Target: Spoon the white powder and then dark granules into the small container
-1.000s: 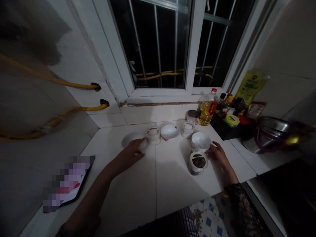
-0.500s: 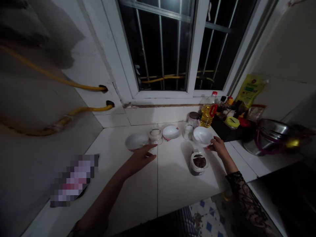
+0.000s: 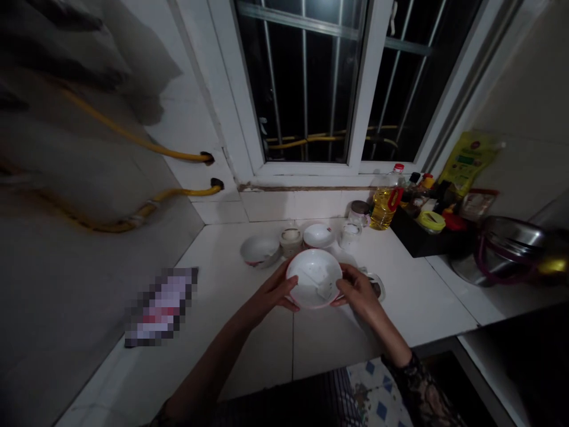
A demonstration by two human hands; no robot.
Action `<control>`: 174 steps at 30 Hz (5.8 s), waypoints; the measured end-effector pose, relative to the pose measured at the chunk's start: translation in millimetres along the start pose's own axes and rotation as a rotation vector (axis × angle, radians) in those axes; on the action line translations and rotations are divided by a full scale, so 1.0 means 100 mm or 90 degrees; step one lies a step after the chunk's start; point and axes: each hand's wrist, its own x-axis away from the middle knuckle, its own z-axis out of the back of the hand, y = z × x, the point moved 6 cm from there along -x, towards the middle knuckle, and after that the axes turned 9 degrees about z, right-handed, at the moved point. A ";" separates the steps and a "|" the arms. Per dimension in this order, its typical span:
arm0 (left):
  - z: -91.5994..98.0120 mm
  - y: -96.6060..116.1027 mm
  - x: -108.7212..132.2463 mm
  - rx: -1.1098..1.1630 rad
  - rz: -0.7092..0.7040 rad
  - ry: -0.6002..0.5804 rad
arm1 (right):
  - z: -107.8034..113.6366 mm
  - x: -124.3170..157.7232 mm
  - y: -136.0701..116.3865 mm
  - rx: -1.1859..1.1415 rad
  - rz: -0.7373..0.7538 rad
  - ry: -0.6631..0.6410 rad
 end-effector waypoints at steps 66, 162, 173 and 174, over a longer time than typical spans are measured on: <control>0.61 0.21 0.36 -0.055 -0.141 0.073 | -1.07 0.34 -0.01 0.236 0.257 -0.124; -0.63 0.99 -0.27 -1.122 -0.010 -0.121 | -0.17 0.20 0.87 -0.250 0.093 0.251; -0.99 0.87 -0.33 -1.191 -0.047 -0.158 | -0.12 0.24 0.89 -0.322 0.056 0.303; -1.01 0.86 -0.33 -1.199 -0.050 -0.163 | -0.11 0.24 0.90 -0.322 0.049 0.314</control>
